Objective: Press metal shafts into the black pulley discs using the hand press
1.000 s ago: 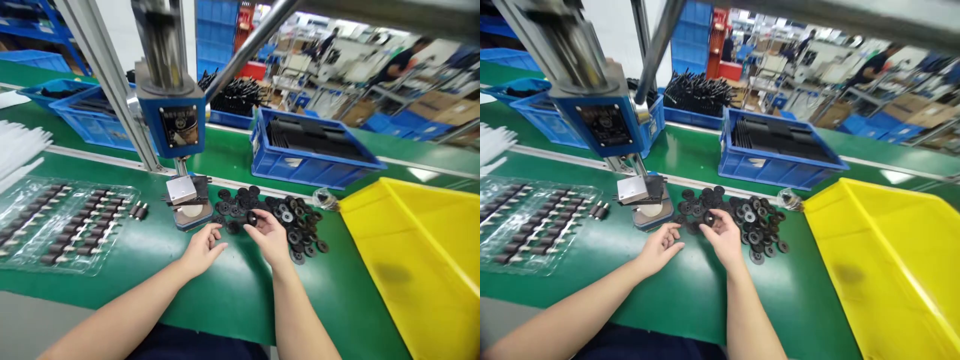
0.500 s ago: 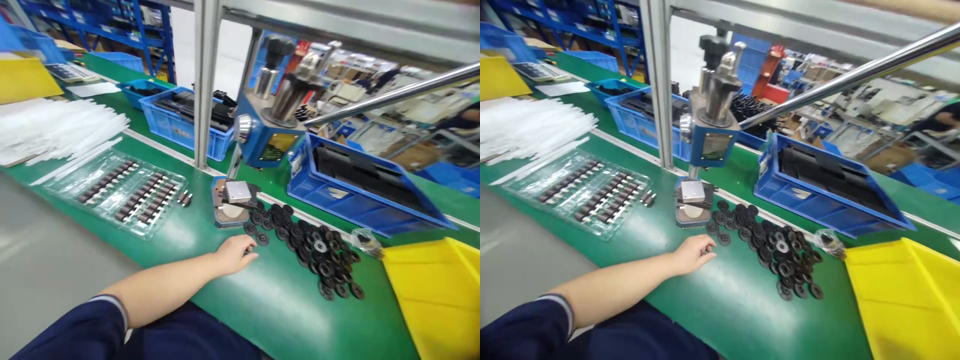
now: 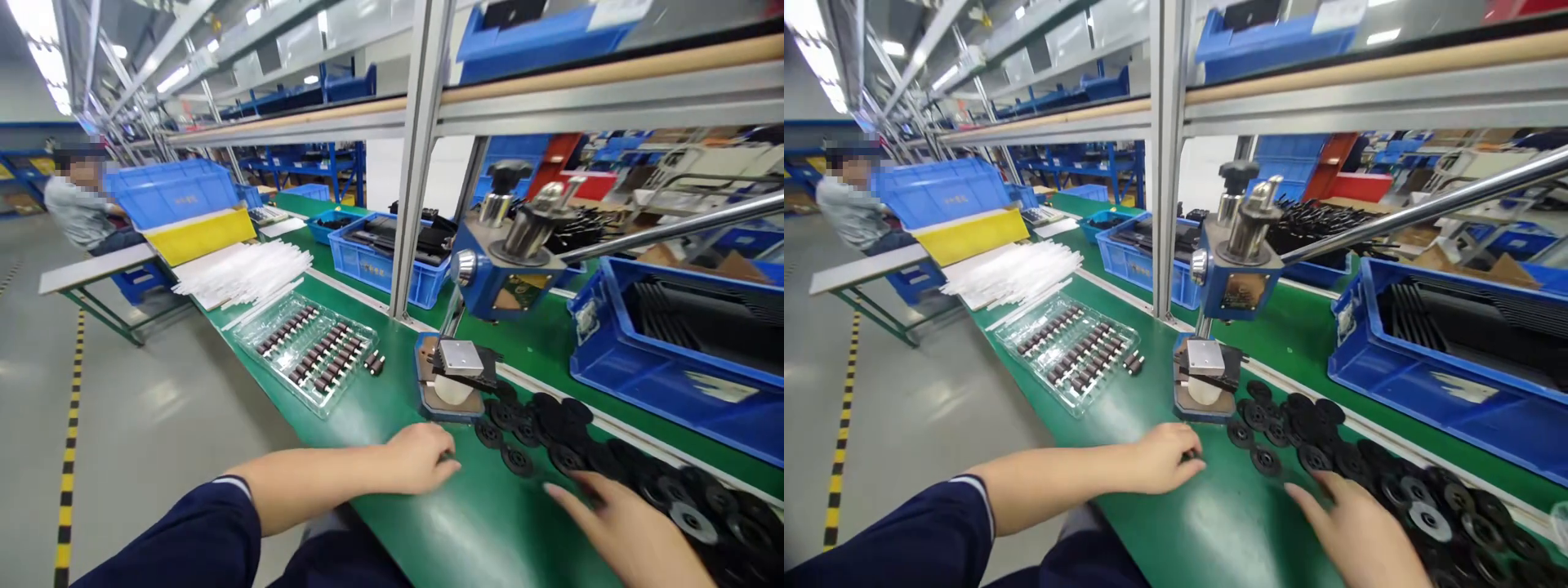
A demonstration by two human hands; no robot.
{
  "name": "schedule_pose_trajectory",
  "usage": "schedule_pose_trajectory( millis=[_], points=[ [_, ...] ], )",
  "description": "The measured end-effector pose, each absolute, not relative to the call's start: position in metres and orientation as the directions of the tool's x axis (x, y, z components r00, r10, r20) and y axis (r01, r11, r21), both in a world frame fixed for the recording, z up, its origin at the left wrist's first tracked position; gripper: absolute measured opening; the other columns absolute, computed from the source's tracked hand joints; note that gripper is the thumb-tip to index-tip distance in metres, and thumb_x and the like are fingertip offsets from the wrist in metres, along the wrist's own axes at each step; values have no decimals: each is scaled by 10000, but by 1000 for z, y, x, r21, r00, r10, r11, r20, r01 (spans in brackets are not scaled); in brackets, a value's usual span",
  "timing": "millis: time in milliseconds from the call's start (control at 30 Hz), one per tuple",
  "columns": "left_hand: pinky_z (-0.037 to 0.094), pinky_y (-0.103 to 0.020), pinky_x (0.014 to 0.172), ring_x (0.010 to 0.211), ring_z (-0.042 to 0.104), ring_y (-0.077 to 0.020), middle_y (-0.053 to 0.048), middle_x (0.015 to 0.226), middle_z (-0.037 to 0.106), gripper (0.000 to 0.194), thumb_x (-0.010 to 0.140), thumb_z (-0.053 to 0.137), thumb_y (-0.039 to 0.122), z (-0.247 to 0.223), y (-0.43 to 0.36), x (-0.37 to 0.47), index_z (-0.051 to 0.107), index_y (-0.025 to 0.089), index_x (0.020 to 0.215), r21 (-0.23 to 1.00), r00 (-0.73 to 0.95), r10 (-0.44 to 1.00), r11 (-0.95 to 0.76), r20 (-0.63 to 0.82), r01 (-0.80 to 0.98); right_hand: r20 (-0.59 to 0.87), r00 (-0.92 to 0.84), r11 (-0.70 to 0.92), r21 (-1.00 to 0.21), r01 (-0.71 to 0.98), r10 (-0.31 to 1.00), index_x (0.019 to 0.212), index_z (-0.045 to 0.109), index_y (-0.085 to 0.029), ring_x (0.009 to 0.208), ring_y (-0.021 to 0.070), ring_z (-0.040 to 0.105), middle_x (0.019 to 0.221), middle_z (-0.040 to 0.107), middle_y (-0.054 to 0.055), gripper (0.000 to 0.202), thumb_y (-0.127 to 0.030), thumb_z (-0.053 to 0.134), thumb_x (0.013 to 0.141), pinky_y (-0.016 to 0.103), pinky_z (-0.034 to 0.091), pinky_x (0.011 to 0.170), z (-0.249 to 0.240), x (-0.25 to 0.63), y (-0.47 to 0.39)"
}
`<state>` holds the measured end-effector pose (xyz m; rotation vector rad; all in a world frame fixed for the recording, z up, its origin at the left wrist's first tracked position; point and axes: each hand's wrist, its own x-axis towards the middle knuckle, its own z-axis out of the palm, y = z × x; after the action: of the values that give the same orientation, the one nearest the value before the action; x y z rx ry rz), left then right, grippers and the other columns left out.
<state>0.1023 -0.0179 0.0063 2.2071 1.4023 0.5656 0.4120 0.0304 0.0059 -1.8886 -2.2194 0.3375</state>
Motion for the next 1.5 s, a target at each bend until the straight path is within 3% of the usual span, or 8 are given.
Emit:
schedule_pose_trajectory(
  millis=[100,300,533,733,967,1100,1267,1500],
  points=[
    [501,-297,809,897,632,-196,-82,965,655,211,916,511,335,32,1,57,623,161,958,386,215,971,-239,105,891,-99,-218,176,-319,931,971,1042,662,-134,916,299,634,1006,648,147,556,-596,583,742,415,504,842,-13,383,53],
    [504,-368,875,1012,640,-276,-149,1039,662,425,883,538,515,61,53,11,601,128,1047,19,2,998,-1,-66,1000,-39,-128,105,-358,928,991,1108,617,-112,1012,285,592,1079,585,151,450,-459,487,852,403,456,938,-27,361,49],
    [501,-366,884,997,665,-314,-208,1023,681,313,733,725,192,55,78,11,633,59,1002,-55,98,969,-113,-228,992,-30,-106,88,-369,925,994,1134,607,-98,1063,275,533,1102,541,140,323,-228,532,848,368,412,964,0,351,20],
    [497,-379,889,1017,661,-312,-238,1052,666,322,756,553,5,53,68,15,619,1,1072,-123,114,957,-151,-266,981,-54,-77,50,-395,918,996,1049,628,-137,1048,284,516,1051,559,113,282,-176,607,770,363,403,928,5,354,12],
    [496,-433,895,1013,646,-355,-272,1080,637,396,850,570,326,49,60,24,669,-3,1048,-144,88,966,-125,-243,982,-88,-37,-4,-426,905,995,1008,610,-145,1004,260,545,1023,571,103,295,-195,658,722,319,401,862,6,357,9],
    [501,-377,887,971,664,-305,-226,1063,647,337,829,609,291,50,55,23,673,36,1039,-143,69,965,-108,-252,984,-83,-23,-18,-464,886,996,931,572,-170,941,224,564,973,594,72,264,-190,673,688,284,387,787,4,359,10],
    [487,-438,877,985,641,-343,-253,1127,593,382,872,539,322,46,43,28,644,20,1081,-133,69,976,-98,-206,986,-85,-9,-33,-486,874,996,893,511,-204,878,193,574,918,629,28,241,-214,653,699,260,352,697,2,358,10],
    [463,-421,883,1027,578,-319,-245,1093,617,316,884,481,248,57,37,42,676,44,1025,-140,58,971,-93,-234,986,-89,-102,44,-508,860,991,873,489,-224,818,231,630,874,663,62,158,-299,547,747,306,406,697,-8,372,18]
  ],
)
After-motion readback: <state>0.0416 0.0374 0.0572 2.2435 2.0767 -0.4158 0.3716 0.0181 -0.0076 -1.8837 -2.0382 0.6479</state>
